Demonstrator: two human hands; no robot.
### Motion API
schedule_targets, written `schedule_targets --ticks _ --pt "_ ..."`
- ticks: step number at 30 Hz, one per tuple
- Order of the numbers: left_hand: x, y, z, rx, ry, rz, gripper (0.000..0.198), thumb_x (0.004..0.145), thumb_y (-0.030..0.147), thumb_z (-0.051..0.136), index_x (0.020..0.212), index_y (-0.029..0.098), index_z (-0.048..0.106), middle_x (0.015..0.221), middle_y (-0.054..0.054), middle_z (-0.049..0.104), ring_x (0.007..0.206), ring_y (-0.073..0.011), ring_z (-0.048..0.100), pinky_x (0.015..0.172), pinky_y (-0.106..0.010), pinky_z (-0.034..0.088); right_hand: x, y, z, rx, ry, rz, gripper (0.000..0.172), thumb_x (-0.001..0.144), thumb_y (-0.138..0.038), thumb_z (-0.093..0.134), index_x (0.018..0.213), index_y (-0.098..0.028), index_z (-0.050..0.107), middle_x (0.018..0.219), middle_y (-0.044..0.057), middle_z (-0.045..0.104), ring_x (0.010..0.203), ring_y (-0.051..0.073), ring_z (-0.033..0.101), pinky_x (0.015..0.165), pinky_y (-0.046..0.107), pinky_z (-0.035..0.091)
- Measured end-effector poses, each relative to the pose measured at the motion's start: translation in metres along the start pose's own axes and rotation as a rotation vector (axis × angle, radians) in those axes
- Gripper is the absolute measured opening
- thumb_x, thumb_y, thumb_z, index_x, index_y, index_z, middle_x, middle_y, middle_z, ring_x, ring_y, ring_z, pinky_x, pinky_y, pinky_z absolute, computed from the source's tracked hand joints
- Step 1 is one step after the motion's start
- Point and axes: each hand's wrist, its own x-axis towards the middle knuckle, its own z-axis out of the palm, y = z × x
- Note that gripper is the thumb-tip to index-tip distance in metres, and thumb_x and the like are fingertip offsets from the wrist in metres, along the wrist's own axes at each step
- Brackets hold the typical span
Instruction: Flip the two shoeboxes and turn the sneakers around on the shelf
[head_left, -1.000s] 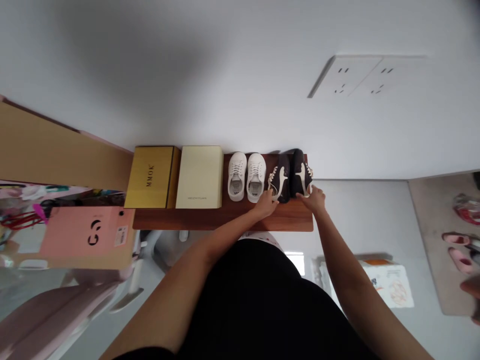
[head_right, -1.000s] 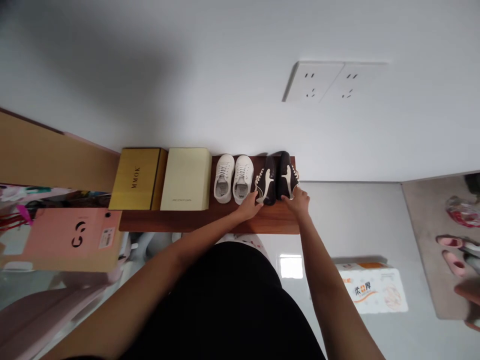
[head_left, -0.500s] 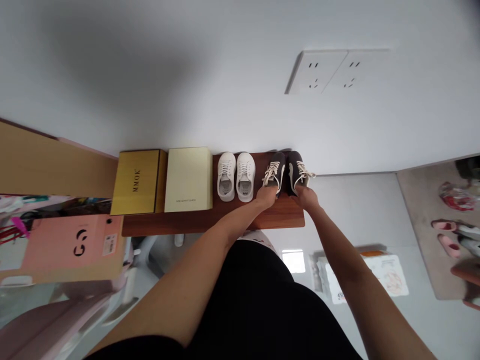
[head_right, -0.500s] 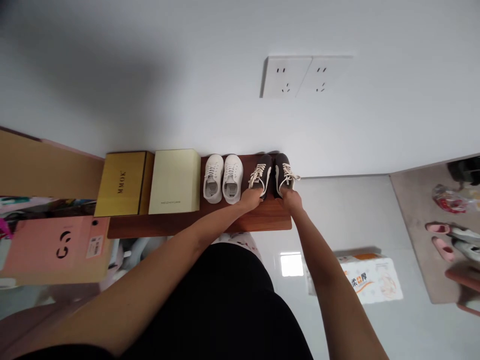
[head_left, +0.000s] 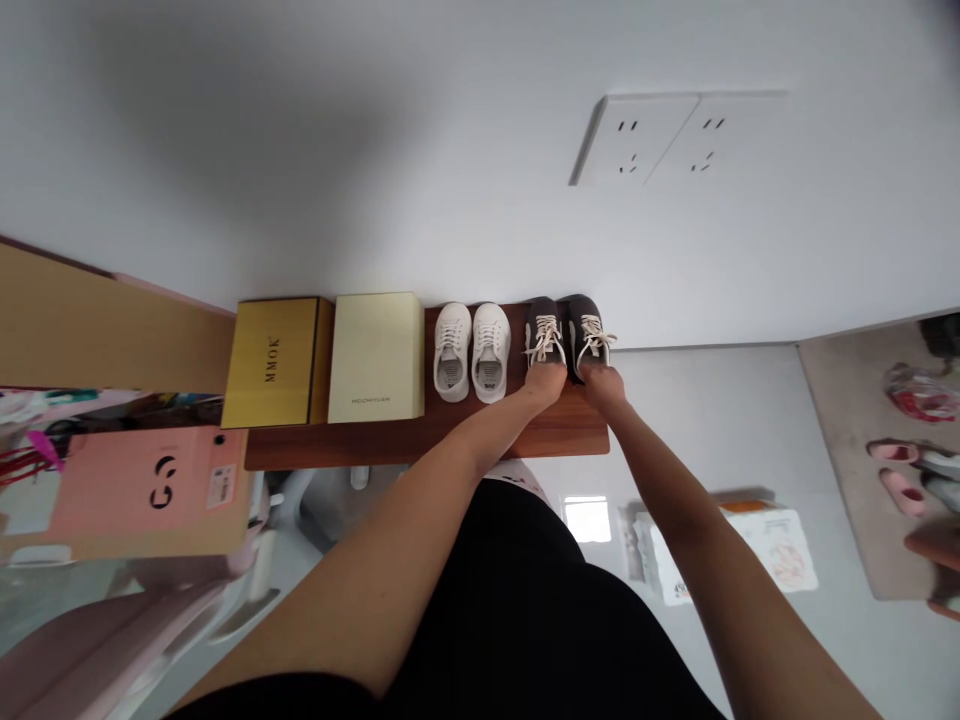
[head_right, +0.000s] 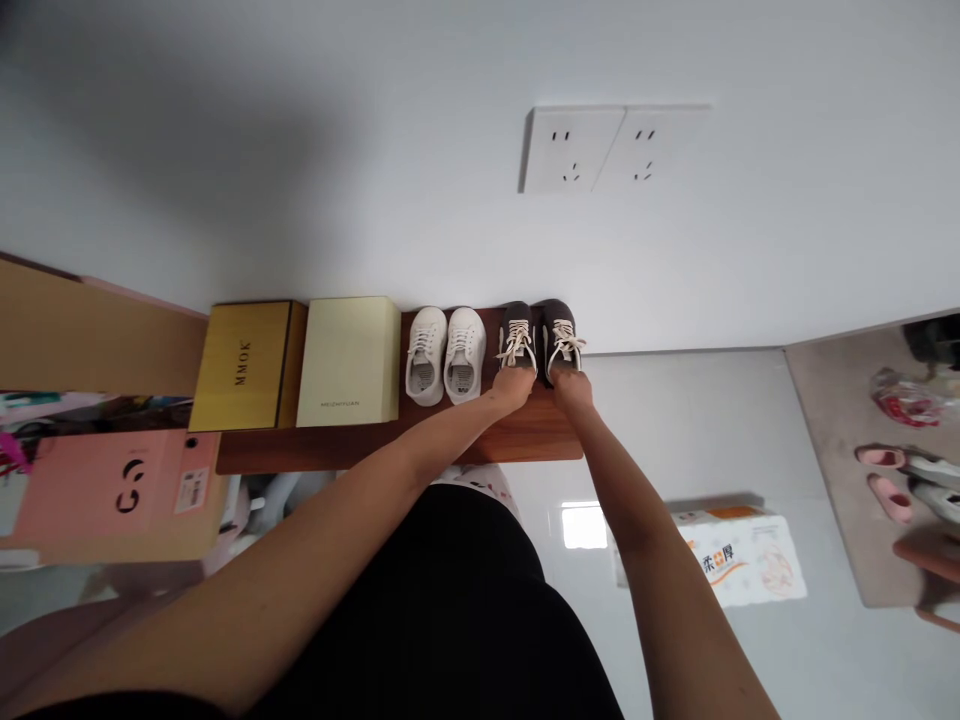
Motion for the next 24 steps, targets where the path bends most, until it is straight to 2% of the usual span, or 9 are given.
schedule_targets --ticks 8,16,19,21,24 --pt "0.008 0.004 0.004 0.146 0.006 0.0 0.036 0.088 0.007 0.06 0.123 0.008 0.068 0.108 -0.024 0.072 0.114 -0.0322 0.068 0.101 -0.046 0.052 0.007 -0.006 0.0 -0.023 -0.044 0.009 0.022 0.092 -0.026 0.061 0.109 -0.015 0.067 0.111 0.017 0.072 0.104 0.027 0.066 0.083 0.032 0.044" --pt "0.008 0.008 0.006 0.094 -0.01 -0.009 0.038 0.091 0.001 0.048 0.124 0.005 0.066 0.111 -0.026 0.071 0.115 -0.0316 0.068 0.1 -0.045 0.052 0.007 -0.012 0.006 -0.015 -0.056 0.036 0.022 0.091 -0.014 0.057 0.109 -0.011 0.068 0.112 0.02 0.07 0.107 0.028 0.062 0.089 0.035 0.043" --pt "0.004 0.009 0.007 0.052 -0.024 -0.015 0.037 0.091 0.002 0.05 0.126 0.007 0.064 0.112 -0.025 0.071 0.112 -0.0292 0.07 0.098 -0.04 0.052 -0.002 -0.015 0.002 0.005 -0.004 0.089 0.027 0.089 -0.011 0.056 0.114 -0.011 0.066 0.116 0.02 0.067 0.109 0.029 0.059 0.089 0.036 0.043" --pt "-0.001 0.009 0.005 0.022 -0.028 -0.014 0.036 0.091 0.005 0.053 0.126 0.008 0.062 0.114 -0.024 0.071 0.112 -0.0285 0.07 0.097 -0.038 0.052 -0.011 -0.019 -0.001 0.051 0.074 0.126 0.033 0.089 -0.016 0.059 0.121 -0.011 0.064 0.12 0.02 0.066 0.11 0.03 0.058 0.089 0.037 0.043" --pt "-0.019 0.002 -0.001 -0.078 0.052 0.069 0.034 0.093 0.012 0.055 0.126 0.009 0.06 0.122 -0.022 0.068 0.116 -0.0281 0.067 0.098 -0.037 0.051 -0.032 -0.028 -0.003 0.187 0.232 0.141 0.038 0.092 -0.027 0.06 0.126 -0.012 0.062 0.12 0.02 0.065 0.107 0.032 0.057 0.09 0.04 0.045"
